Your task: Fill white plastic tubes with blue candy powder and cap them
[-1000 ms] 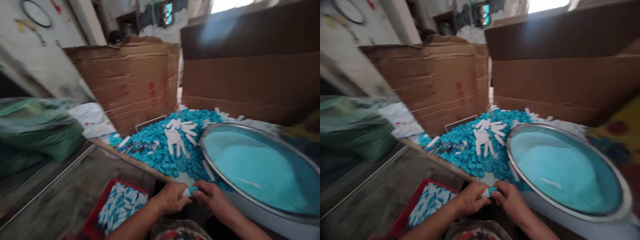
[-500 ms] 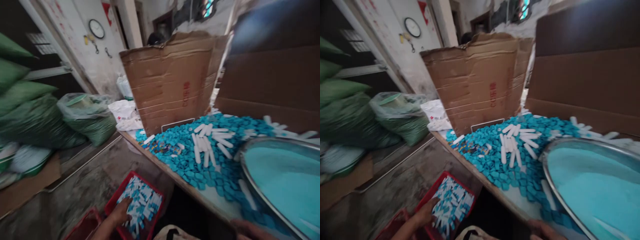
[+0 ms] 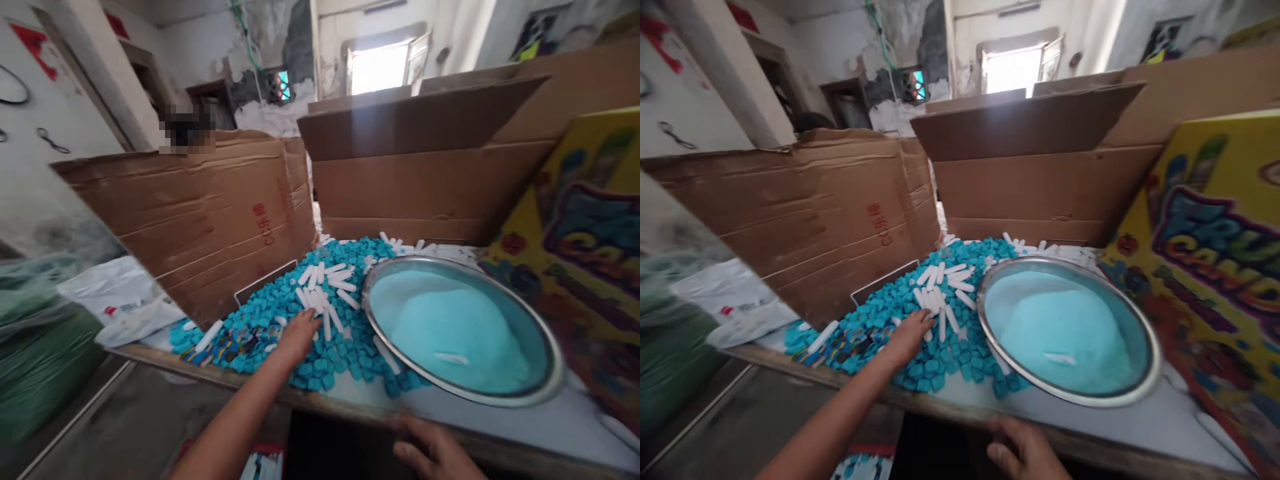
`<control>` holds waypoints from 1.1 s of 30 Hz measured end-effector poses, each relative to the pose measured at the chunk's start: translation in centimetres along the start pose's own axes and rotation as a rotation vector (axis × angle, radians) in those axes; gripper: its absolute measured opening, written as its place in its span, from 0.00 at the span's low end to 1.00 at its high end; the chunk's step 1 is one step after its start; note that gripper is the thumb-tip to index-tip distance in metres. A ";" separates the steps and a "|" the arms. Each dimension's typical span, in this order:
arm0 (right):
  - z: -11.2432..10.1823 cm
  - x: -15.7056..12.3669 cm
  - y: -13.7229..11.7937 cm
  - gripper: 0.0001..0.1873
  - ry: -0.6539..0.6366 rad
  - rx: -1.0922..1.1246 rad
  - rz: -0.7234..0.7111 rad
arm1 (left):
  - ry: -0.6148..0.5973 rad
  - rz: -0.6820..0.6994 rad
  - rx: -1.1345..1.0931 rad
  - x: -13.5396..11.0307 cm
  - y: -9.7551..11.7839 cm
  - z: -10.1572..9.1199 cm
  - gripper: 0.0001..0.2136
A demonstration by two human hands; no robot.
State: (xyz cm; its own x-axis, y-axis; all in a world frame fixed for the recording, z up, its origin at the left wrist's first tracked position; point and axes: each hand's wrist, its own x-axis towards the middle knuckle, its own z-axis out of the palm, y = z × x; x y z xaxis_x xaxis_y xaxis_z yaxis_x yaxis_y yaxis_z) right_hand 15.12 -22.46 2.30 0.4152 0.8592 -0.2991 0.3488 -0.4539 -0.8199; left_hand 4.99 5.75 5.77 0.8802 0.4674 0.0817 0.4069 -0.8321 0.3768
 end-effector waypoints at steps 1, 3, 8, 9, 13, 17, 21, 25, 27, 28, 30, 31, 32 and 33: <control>-0.1 -0.2 0.1 0.24 0.015 0.010 -0.002 | -0.021 0.019 -0.001 0.6 -0.2 0.1 0.19; -0.4 -0.5 0.3 0.23 0.060 0.031 0.017 | -0.047 0.045 -0.015 1.2 -0.7 0.1 0.18; -0.7 0.2 -0.5 0.19 0.110 0.137 -0.035 | 0.062 0.076 -0.195 -0.2 1.2 -0.2 0.16; -0.7 0.6 -0.8 0.19 0.109 0.183 -0.050 | 0.129 0.072 -0.346 -0.9 2.1 -0.1 0.13; -0.4 2.2 -2.6 0.24 0.092 0.481 -0.108 | 0.191 -0.084 -1.129 -3.7 6.0 1.7 0.07; -0.2 3.2 -4.5 0.27 0.079 0.718 -0.199 | 0.111 -0.111 -1.489 -5.6 8.4 3.3 0.08; -0.6 3.0 -4.8 0.20 0.096 0.716 -0.202 | -0.058 -0.060 -1.389 -6.6 8.8 3.0 0.08; -1.5 1.8 -4.3 0.13 0.224 0.383 -0.248 | -0.262 -0.045 -1.077 -6.6 9.0 1.6 0.17; -1.8 1.0 -4.3 0.09 0.264 0.116 -0.334 | -0.314 0.032 -0.894 -6.1 9.6 1.3 0.14; -2.0 0.6 -4.4 0.08 0.254 0.000 -0.367 | -0.338 0.086 -0.821 -5.9 10.0 1.4 0.13; -2.7 -0.1 -4.5 0.09 0.201 -0.152 -0.381 | -0.371 0.177 -0.747 -5.5 10.7 2.0 0.13; -3.4 -0.3 -4.5 0.10 0.187 -0.184 -0.362 | -0.372 0.203 -0.735 -5.3 10.9 2.4 0.13; -4.3 -0.5 -4.4 0.12 0.195 -0.193 -0.332 | -0.366 0.211 -0.733 -5.3 10.9 2.9 0.14; -5.7 -0.6 -4.2 0.14 0.229 -0.196 -0.303 | -0.352 0.201 -0.741 -5.3 10.8 3.4 0.14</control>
State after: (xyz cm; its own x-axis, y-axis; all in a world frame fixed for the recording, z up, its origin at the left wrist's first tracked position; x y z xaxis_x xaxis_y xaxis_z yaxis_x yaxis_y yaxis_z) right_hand 18.16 -22.38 8.67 0.4373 0.8962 0.0753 0.6275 -0.2440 -0.7394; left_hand 5.57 -6.69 6.29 0.9934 0.1092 -0.0342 0.0774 -0.4213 0.9036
